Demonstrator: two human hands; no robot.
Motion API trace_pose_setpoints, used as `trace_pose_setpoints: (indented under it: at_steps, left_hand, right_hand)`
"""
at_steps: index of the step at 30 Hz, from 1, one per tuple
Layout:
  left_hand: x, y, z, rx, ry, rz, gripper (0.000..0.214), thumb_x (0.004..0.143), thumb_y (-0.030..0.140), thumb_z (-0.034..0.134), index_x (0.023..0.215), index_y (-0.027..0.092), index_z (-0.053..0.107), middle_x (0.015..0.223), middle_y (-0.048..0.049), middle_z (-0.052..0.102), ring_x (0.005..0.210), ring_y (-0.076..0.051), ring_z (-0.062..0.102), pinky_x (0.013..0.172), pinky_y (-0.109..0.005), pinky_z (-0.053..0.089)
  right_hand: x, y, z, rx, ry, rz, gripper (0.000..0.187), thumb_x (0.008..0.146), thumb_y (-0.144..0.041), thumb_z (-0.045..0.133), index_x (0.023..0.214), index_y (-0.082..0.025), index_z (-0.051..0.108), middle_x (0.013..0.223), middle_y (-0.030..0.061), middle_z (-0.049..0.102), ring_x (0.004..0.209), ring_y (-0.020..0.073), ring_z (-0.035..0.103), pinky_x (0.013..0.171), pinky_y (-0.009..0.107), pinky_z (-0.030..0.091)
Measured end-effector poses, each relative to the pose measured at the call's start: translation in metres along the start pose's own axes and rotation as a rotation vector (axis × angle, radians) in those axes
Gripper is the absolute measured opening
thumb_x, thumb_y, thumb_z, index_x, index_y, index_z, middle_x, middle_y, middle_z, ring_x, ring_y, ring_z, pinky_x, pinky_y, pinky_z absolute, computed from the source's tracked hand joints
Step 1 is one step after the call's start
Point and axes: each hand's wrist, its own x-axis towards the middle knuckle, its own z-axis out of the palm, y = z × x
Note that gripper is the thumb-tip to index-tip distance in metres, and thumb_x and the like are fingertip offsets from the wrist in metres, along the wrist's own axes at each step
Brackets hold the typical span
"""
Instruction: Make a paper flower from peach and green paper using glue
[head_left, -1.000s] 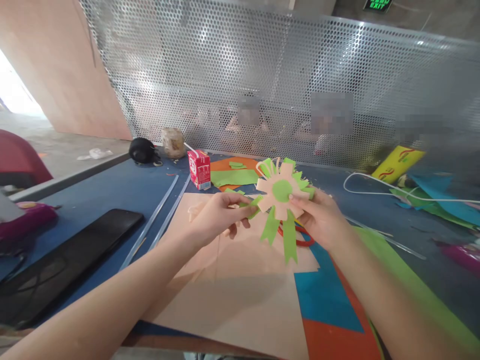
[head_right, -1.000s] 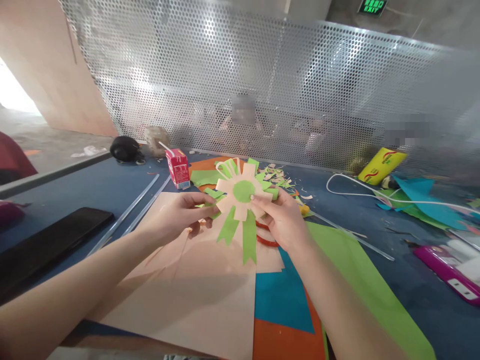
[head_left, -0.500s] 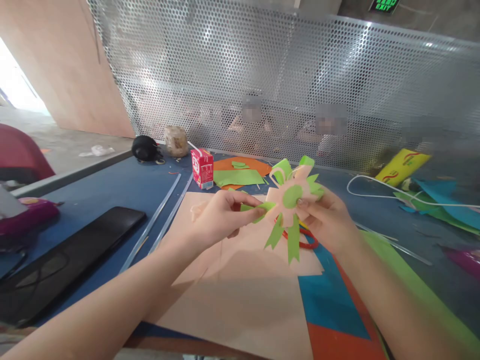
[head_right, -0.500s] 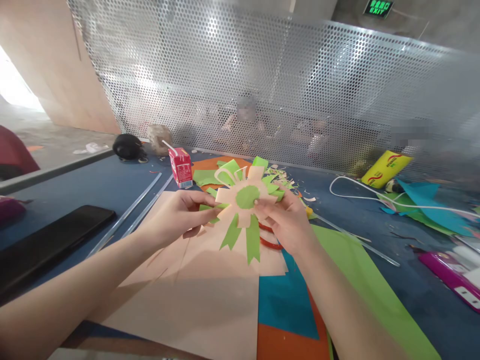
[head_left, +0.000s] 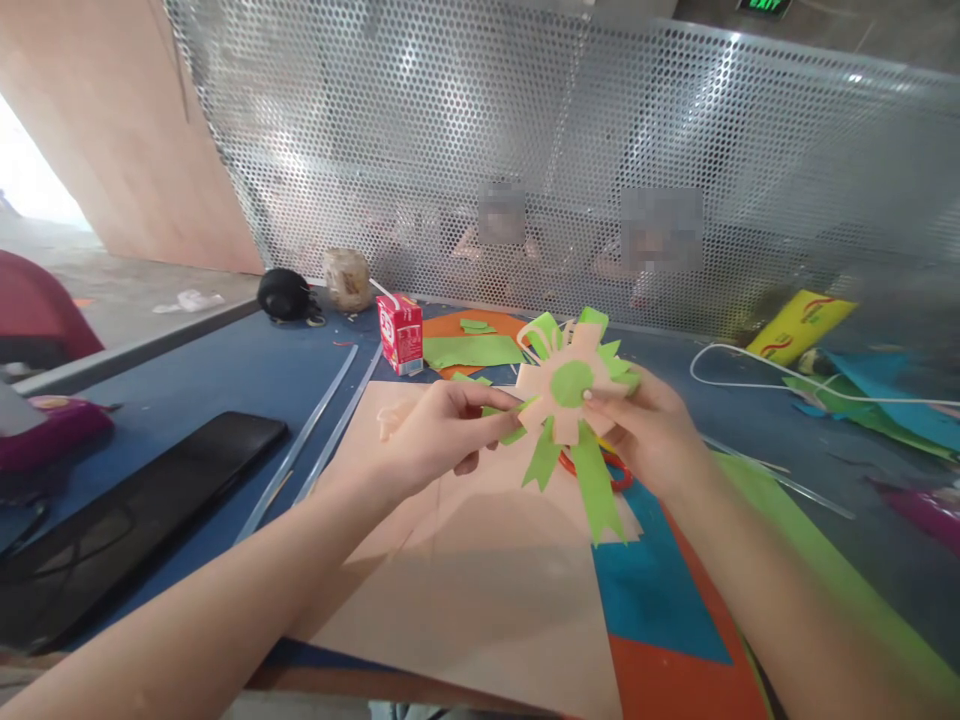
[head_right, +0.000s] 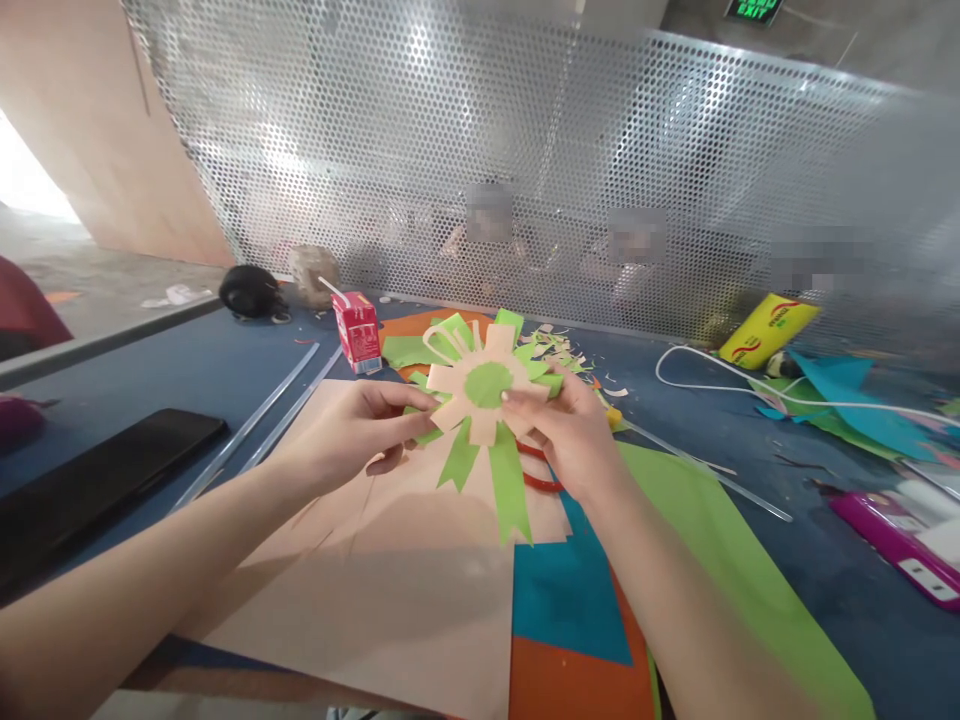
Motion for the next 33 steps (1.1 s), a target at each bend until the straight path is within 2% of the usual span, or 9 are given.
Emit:
trace_pose_setpoints:
  at_steps: [5,12,23,33]
  left_hand:
    - [-0.0006,0.0029,0.001,-0.006,-0.008,0.005,0.011,0.068,0.024,0.057,0.071,0.017,0.065,0.056,0.0002,0.053,0.037,-0.004,0.037,0.029,-0.016,0.027]
    - [-0.0025,0.0063,0.0029,0.007,-0.037,0.021,0.014,0.071,0.028,0.055,0.069,0.016,0.062,0.057,0.0005,0.055,0.038,-0.005,0.044,0.036,-0.018,0.037]
    - [-0.0031,0.0056,0.003,0.065,-0.045,0.019,0.017,0.073,0.031,0.052,0.069,0.016,0.061,0.06,-0.0001,0.056,0.044,-0.006,0.047,0.041,-0.019,0.035]
    - [-0.0007,0.0022,0.0018,0.067,-0.07,0.033,0.018,0.074,0.032,0.051,0.071,0.017,0.06,0.061,0.0006,0.055,0.047,-0.006,0.046,0.042,-0.018,0.034]
  right_hand:
    - [-0.0002,-0.0006,-0.0002,-0.004,0.004,0.005,0.031,0.058,-0.02,0.07,0.084,-0.024,0.054,0.083,-0.0002,0.064,0.076,0.0181,0.061,0.064,0.031,0.051]
    - [0.0013,-0.0008,-0.0013,-0.01,0.042,0.016,0.032,0.055,-0.023,0.071,0.082,-0.023,0.054,0.083,0.0004,0.064,0.075,0.0175,0.061,0.063,0.03,0.05]
    - [0.001,-0.0011,-0.0012,-0.035,0.033,0.003,0.028,0.057,-0.024,0.07,0.081,-0.022,0.054,0.082,0.0003,0.064,0.074,0.0161,0.06,0.062,0.028,0.05]
    - [0.0031,0.0017,-0.0023,-0.05,0.033,-0.024,0.033,0.057,-0.025,0.07,0.085,-0.022,0.053,0.082,0.0006,0.064,0.073,0.0163,0.06,0.062,0.029,0.05]
